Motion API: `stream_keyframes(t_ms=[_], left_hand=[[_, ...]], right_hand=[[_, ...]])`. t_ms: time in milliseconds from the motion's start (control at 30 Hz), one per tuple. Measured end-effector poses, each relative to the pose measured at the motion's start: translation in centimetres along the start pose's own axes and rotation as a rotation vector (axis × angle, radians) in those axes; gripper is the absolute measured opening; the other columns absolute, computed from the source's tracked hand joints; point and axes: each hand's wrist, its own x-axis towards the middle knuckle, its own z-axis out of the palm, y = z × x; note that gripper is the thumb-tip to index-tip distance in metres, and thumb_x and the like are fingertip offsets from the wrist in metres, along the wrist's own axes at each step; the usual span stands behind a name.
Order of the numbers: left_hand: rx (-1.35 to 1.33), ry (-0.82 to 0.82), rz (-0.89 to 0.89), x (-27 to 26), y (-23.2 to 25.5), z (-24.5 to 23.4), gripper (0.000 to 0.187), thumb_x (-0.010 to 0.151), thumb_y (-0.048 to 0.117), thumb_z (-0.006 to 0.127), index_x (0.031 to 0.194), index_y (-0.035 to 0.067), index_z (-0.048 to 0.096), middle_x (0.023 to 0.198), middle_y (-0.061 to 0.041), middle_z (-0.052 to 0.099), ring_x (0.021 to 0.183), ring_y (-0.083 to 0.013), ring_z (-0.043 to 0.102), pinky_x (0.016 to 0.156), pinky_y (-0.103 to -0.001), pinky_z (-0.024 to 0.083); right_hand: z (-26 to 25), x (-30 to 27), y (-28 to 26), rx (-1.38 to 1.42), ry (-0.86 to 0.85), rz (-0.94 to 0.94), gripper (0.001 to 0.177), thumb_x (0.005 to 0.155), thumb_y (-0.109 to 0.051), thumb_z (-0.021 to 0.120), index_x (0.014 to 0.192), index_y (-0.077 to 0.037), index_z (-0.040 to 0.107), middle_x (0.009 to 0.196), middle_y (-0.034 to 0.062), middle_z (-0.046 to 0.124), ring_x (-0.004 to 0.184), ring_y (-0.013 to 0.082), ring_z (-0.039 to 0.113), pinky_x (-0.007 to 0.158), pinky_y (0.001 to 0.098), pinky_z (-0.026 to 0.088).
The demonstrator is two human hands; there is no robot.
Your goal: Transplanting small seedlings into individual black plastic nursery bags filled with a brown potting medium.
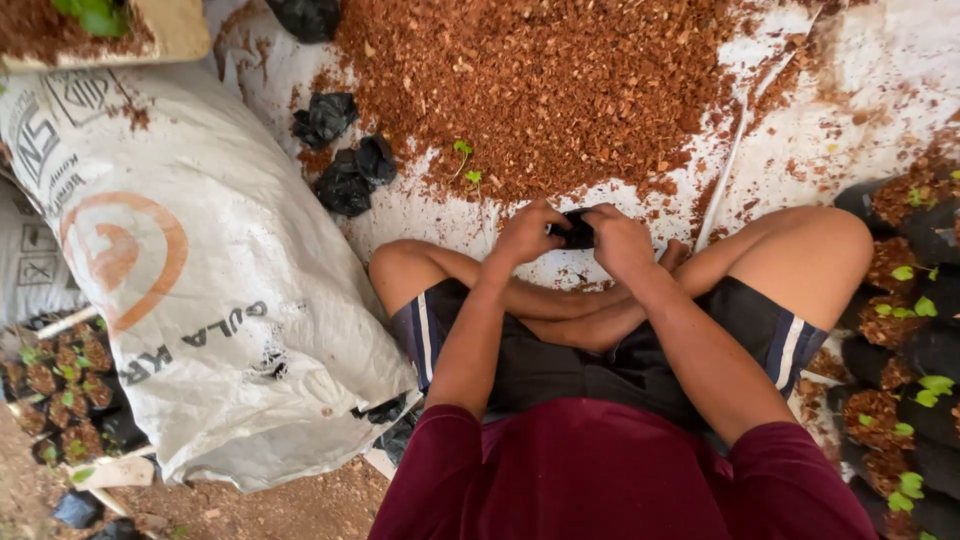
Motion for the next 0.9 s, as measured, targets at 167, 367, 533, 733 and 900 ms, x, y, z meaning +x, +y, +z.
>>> stream_keyframes(t_ms=[167,367,533,733,900], left_hand=[[-0.64,0.54,0.124,4.9,-0.9,-9.3,0.023,0.096,-0.004,0.066,0.119,-0.001,0.066,0.103,-0.019,0.067,0.099,-0.0367,0.07,0.092,-0.05,0.057],[-0.188,0.152,-0.412,9.0,5.9,-14.7,0.141,0.067,0.058,0.102,0.165,0.039,0.003,0.171,-0.023,0.002,0.151,-0.0603,0.015,0.107,-0.084,0.03],[0.176,0.088,-0.36,12.1,3.6,-10.1,0.1,0.081,0.035,0.089,0.158,0.037,0.026,0.165,-0.021,0.014,0.145,-0.0615,0.027,0.106,-0.071,0.046],[-0.229,0.195,-0.425,14.8,-2.1,-8.8,0.087,0.087,0.022,0.084,0.157,0.033,0.034,0.165,-0.024,0.013,0.146,-0.0579,0.033,0.107,-0.062,0.054],[-0.784,0.218,-0.315,6.3,4.3,-10.8,0.103,0.089,0.014,0.085,0.166,0.009,0.015,0.166,-0.036,0.003,0.149,-0.0648,0.014,0.119,-0.073,0.032]], right_hand=[[0.4,1.2,-0.5,0.306,0.019,0.173,0.034,0.088,-0.005,0.068,0.118,-0.017,0.077,0.116,0.0077,0.074,0.095,0.0397,0.075,0.078,0.054,0.06],[-2.1,2.6,-1.0,0.402,-0.066,0.18,0.051,0.084,0.0,0.064,0.134,-0.012,0.071,0.133,0.0149,0.069,0.111,0.0462,0.069,0.091,0.0577,0.057],[-1.5,3.1,-0.7,0.425,-0.124,0.201,0.055,0.083,-0.003,0.064,0.137,-0.015,0.068,0.14,0.0107,0.066,0.12,0.0431,0.066,0.099,0.0565,0.054],[-3.4,3.3,-1.3,0.567,-0.14,0.218,0.057,0.082,-0.006,0.069,0.139,-0.009,0.068,0.14,0.0163,0.066,0.125,0.0439,0.063,0.104,0.0547,0.05],[-2.4,3.4,-0.7,0.609,-0.163,0.273,0.057,0.078,-0.007,0.073,0.135,-0.005,0.07,0.132,0.0219,0.069,0.122,0.0475,0.063,0.105,0.0576,0.05]])
